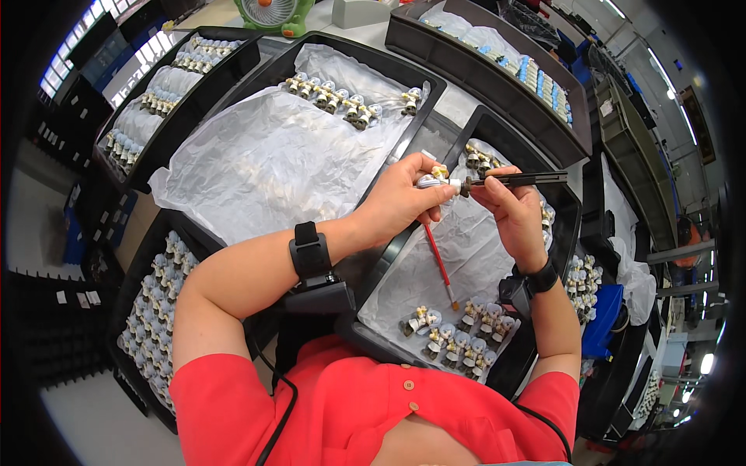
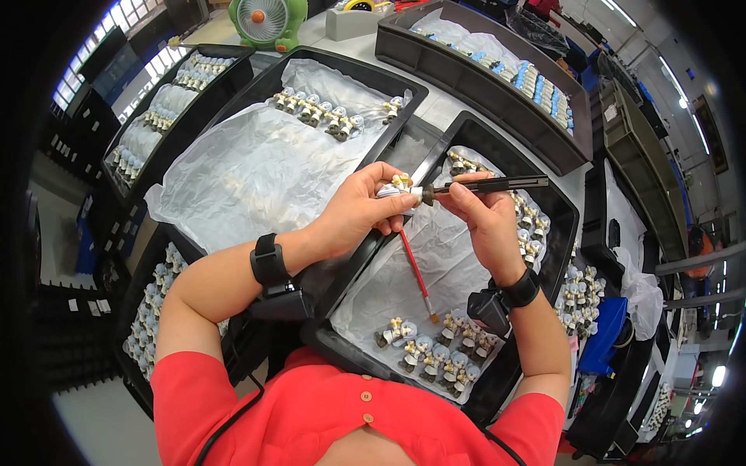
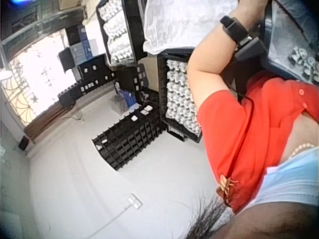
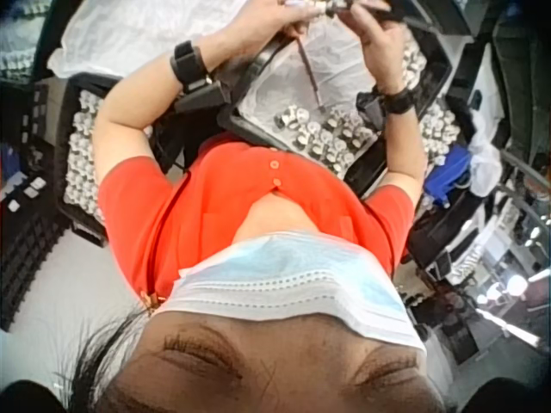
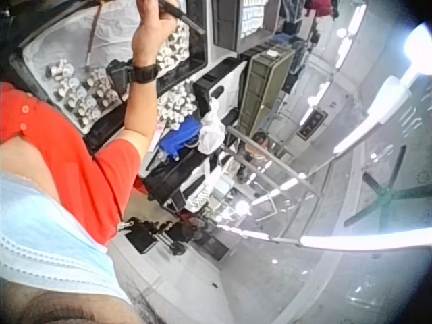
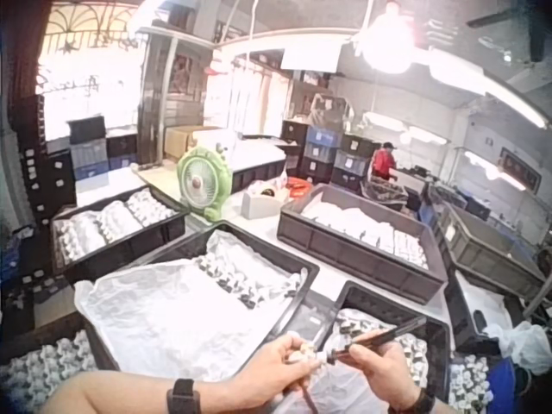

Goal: The person assembles small cylindrical components by applying a substance with a red brush and inserting a small metal piece with tweezers. They handle the components one at a time, placing finished units into a tray.

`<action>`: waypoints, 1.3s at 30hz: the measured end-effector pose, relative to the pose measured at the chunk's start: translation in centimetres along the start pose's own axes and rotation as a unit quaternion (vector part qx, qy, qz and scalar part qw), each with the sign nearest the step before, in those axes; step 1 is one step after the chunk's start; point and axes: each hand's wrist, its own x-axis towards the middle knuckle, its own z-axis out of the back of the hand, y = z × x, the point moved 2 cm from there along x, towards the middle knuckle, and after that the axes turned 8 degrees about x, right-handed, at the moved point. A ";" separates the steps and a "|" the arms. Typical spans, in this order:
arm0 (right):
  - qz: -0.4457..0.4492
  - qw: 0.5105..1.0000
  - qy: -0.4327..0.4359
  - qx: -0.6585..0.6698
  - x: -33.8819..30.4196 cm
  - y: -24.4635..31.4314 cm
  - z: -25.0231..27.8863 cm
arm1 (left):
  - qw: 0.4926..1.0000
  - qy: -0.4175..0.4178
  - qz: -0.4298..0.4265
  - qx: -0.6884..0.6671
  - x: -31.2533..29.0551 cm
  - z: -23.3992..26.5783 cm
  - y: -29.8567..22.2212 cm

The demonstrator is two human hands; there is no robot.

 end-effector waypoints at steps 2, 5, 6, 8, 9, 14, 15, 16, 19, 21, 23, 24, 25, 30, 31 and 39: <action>0.021 0.999 0.006 -0.032 0.0 0.2 -0.1 | 1.000 0.001 -0.005 0.007 0.0 0.0 -0.2; 0.030 0.998 0.014 -0.049 0.1 0.3 -0.3 | 1.000 -0.003 -0.007 0.008 0.0 0.2 -0.1; 0.031 0.998 0.015 -0.049 0.1 0.4 -0.4 | 1.000 -0.004 -0.007 0.008 0.0 0.2 -0.1; -0.002 1.000 0.008 -0.021 0.2 0.4 -0.2 | 1.000 0.004 -0.006 0.009 0.0 0.1 -0.1; -0.018 1.000 0.005 -0.008 0.2 0.4 -0.1 | 1.000 0.007 -0.005 0.009 0.0 0.1 -0.2; -0.063 0.997 0.022 0.025 0.5 0.4 0.6 | 1.000 0.019 0.010 0.022 -0.1 0.1 -0.4; -0.068 0.997 0.024 0.028 0.6 0.3 0.6 | 0.999 0.019 0.012 0.027 0.0 0.1 -0.5; -0.073 0.997 0.029 0.027 0.6 0.3 0.7 | 1.000 0.020 0.009 0.021 0.1 0.1 -0.3; -0.090 0.995 0.042 0.026 0.7 0.2 0.9 | 1.000 0.022 0.006 0.010 0.2 0.3 0.0; -0.106 0.993 0.047 0.030 0.8 0.1 1.0 | 1.000 0.023 0.009 0.009 0.2 0.2 -0.1; -0.112 0.992 0.045 0.031 0.8 0.0 1.1 | 1.000 0.028 0.008 -0.001 0.2 0.3 0.0; -0.115 0.992 0.043 0.031 0.8 0.0 1.2 | 0.999 0.030 0.008 -0.006 0.2 0.3 0.0; -0.118 0.992 0.046 0.030 0.9 -0.1 1.2 | 1.000 0.029 0.010 -0.005 0.2 0.2 0.0; -0.149 0.987 0.050 0.030 1.0 -0.3 1.4 | 1.000 0.024 0.017 -0.008 0.2 0.2 0.1; -0.154 0.986 0.054 0.031 1.0 -0.3 1.4 | 1.000 0.022 0.019 -0.003 0.2 0.2 0.1; -0.194 0.974 0.103 0.057 1.3 -0.8 2.2 | 1.000 0.022 0.021 0.007 0.3 0.2 0.1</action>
